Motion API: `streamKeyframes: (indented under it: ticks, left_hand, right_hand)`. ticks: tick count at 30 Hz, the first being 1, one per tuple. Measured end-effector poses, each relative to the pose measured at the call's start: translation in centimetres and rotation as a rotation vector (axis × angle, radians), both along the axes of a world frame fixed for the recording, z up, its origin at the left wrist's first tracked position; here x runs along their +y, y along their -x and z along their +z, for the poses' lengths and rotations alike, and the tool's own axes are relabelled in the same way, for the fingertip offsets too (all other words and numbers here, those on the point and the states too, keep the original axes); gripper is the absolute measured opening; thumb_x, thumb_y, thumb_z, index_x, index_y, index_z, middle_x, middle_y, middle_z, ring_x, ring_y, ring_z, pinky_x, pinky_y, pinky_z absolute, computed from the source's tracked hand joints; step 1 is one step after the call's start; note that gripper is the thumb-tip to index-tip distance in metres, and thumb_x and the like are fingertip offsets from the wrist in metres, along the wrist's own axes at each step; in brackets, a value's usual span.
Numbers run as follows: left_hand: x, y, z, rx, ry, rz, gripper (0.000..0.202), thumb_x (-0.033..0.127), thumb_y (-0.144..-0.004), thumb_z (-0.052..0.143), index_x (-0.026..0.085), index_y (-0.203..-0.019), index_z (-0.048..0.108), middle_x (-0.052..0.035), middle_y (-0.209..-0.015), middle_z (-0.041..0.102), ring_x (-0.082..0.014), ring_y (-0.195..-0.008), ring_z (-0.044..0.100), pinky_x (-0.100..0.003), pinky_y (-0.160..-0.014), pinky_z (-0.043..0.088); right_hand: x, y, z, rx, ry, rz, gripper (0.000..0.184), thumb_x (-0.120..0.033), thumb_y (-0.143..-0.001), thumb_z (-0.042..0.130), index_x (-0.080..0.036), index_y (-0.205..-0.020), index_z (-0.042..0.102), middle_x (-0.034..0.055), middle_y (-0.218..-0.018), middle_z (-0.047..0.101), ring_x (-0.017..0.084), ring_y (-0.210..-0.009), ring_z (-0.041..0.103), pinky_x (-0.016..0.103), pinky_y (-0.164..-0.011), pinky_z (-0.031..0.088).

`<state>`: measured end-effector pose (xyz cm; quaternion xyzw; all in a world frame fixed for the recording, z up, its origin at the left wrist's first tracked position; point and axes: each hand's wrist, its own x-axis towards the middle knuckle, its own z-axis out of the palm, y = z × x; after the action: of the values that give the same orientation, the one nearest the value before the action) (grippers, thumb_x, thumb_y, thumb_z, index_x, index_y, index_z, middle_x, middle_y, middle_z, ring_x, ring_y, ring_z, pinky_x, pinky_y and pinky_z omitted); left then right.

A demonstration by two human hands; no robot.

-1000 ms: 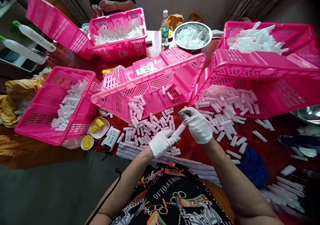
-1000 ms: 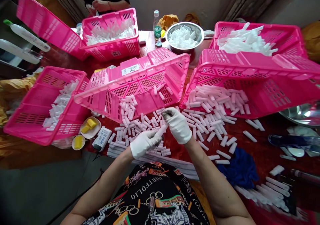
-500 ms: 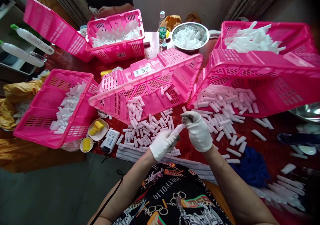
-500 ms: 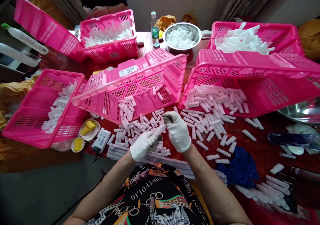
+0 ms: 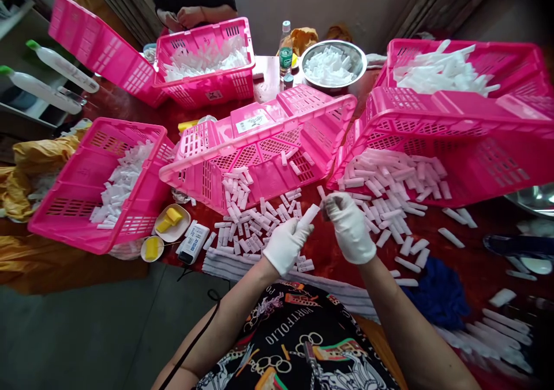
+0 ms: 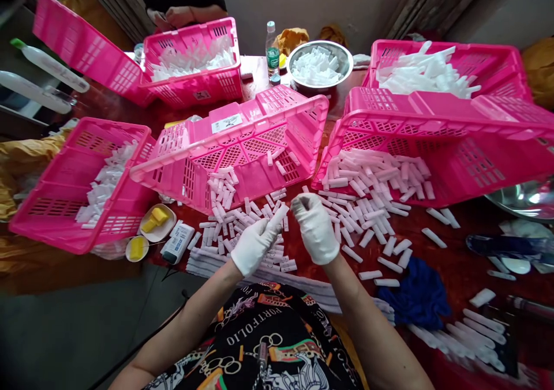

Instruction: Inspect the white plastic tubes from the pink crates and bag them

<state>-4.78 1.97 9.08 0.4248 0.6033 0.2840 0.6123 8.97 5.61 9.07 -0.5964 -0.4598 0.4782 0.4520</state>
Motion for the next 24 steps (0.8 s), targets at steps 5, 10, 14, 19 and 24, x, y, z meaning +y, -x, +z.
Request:
streamKeyframes:
  ticks: [5,10,14,19,24]
  left_hand:
    - [0.2,0.4,0.4,-0.272,0.136,-0.005,0.043,0.058,-0.076,0.058,0.017,-0.072,0.045,0.0074,-0.055,0.033,-0.0039,-0.045,0.024,-0.019,-0.043,0.019]
    - [0.8,2.0,0.4,-1.053,0.646,-0.21,0.04,0.051,-0.075,0.065,0.015,-0.078,0.048,0.0118,-0.05,0.017,-0.002,-0.039,0.004,-0.017,-0.038,0.009]
    - [0.6,2.3,0.0,-1.196,0.772,-0.144,0.03,0.044,-0.085,0.055,0.015,-0.079,0.049,0.0112,-0.051,0.014,-0.0024,-0.04,0.001,-0.016,-0.039,0.012]
    - [-0.5,0.2,-1.5,-1.072,0.719,-0.256,0.038,0.052,-0.082,0.056,0.016,-0.076,0.044,0.011,-0.051,0.02,-0.002,-0.039,0.008,-0.018,-0.04,0.012]
    - [-0.4,-1.6,-3.2,-0.458,0.342,-0.212,0.043,0.054,-0.073,0.063,0.017,-0.082,0.046,0.0084,-0.055,0.037,-0.0039,-0.043,0.028,-0.02,-0.043,0.021]
  right_hand:
    - [0.0,-0.4,-0.3,-0.041,0.052,0.176,0.037,-0.056,-0.077,0.06,-0.02,-0.077,0.058,0.001,-0.072,0.057,0.012,-0.063,0.049,0.026,-0.062,0.043]
    - [0.0,-1.0,0.5,0.155,0.051,0.435,0.033,-0.049,-0.086,0.052,-0.019,-0.074,0.059,0.0019,-0.072,0.059,0.014,-0.069,0.054,0.028,-0.068,0.046]
    - [-0.6,-1.1,1.2,0.096,0.067,0.483,0.033,-0.05,-0.087,0.05,-0.019,-0.084,0.062,0.0042,-0.084,0.063,0.016,-0.079,0.058,0.028,-0.075,0.047]
    - [-2.3,-2.6,-0.1,0.011,0.174,0.45,0.033,-0.05,-0.084,0.056,-0.017,-0.083,0.063,0.006,-0.095,0.063,0.015,-0.079,0.058,0.026,-0.073,0.048]
    - [-3.1,-4.2,-2.5,0.067,0.256,0.323,0.04,-0.054,-0.088,0.046,-0.018,-0.093,0.063,0.0066,-0.092,0.065,0.019,-0.085,0.059,0.032,-0.078,0.05]
